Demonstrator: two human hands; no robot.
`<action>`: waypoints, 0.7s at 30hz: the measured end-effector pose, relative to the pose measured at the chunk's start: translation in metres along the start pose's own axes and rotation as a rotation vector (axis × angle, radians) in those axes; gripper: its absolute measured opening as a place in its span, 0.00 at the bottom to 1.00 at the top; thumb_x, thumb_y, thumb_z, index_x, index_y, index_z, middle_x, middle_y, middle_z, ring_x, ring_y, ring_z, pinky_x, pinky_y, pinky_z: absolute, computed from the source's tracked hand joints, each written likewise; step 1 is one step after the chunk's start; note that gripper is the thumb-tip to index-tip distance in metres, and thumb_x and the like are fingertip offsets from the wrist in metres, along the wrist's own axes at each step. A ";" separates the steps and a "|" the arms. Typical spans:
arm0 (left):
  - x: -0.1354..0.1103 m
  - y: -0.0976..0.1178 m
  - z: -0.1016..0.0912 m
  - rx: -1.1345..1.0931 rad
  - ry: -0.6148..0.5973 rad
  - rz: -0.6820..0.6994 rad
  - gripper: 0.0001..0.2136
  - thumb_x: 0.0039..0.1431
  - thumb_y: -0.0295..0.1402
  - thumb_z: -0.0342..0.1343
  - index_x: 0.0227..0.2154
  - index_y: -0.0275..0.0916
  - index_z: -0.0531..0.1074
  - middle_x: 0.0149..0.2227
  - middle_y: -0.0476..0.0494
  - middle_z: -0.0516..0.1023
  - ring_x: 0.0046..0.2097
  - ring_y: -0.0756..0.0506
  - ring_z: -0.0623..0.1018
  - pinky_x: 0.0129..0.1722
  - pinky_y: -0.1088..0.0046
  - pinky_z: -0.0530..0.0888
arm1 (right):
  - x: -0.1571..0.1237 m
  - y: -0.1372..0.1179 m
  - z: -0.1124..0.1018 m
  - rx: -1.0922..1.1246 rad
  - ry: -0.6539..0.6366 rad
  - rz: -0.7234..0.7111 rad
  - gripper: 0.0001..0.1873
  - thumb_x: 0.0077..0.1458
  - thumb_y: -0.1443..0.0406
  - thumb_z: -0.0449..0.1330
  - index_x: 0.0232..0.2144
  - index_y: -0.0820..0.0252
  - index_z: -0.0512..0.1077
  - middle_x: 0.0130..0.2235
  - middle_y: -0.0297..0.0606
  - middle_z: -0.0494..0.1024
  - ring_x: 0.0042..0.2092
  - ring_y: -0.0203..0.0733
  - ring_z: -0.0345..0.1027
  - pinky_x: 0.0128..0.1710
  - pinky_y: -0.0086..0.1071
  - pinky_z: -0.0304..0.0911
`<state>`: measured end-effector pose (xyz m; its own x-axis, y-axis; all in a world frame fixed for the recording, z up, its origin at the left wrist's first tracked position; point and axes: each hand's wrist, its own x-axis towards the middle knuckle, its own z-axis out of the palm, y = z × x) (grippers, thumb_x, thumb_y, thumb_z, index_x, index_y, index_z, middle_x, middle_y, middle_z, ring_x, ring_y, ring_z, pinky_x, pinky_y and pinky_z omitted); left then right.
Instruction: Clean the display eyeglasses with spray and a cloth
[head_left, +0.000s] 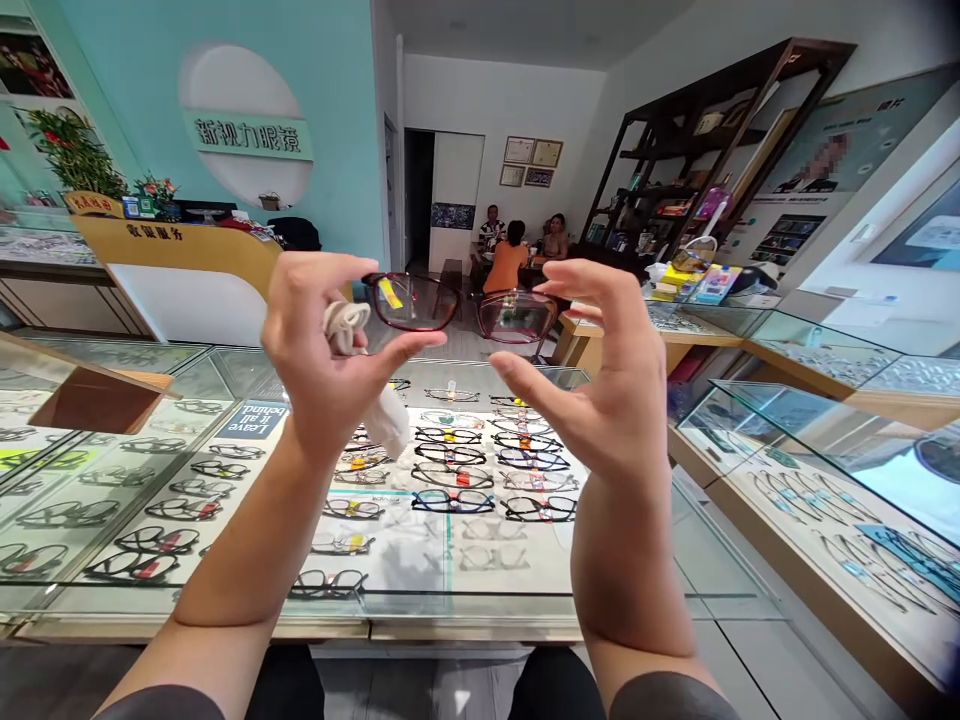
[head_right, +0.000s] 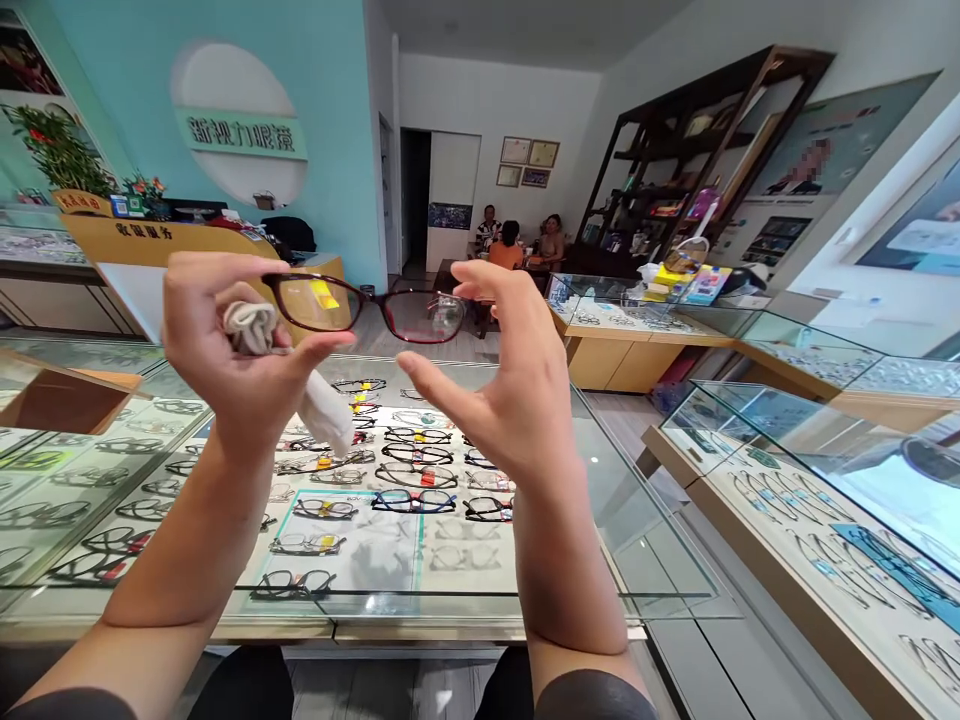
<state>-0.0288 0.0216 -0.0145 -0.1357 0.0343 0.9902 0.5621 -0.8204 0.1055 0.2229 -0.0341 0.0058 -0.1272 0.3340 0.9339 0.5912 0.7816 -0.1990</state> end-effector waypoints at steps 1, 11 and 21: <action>0.001 0.003 -0.003 0.019 0.029 -0.008 0.30 0.53 0.58 0.78 0.51 0.48 0.78 0.48 0.44 0.79 0.38 0.44 0.81 0.41 0.58 0.81 | 0.000 0.000 0.002 -0.002 0.019 -0.008 0.29 0.64 0.52 0.72 0.63 0.44 0.73 0.60 0.45 0.81 0.60 0.58 0.77 0.62 0.53 0.75; 0.003 0.022 -0.003 -0.017 0.050 -0.157 0.28 0.54 0.59 0.76 0.52 0.53 0.81 0.56 0.45 0.84 0.61 0.31 0.83 0.52 0.48 0.86 | -0.003 0.003 0.018 -0.051 0.204 -0.050 0.24 0.66 0.52 0.72 0.60 0.49 0.76 0.56 0.43 0.85 0.55 0.56 0.83 0.54 0.52 0.82; -0.005 0.022 0.004 0.042 0.083 -0.160 0.26 0.65 0.60 0.68 0.58 0.53 0.80 0.58 0.47 0.86 0.64 0.30 0.83 0.55 0.41 0.88 | -0.010 0.005 0.045 -0.043 0.330 0.022 0.27 0.69 0.52 0.69 0.66 0.47 0.75 0.61 0.44 0.84 0.58 0.55 0.83 0.56 0.53 0.83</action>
<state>-0.0130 0.0056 -0.0164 -0.2923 0.1142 0.9495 0.5607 -0.7838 0.2669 0.1919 -0.0097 -0.0178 0.1468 0.1560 0.9768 0.6246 0.7511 -0.2138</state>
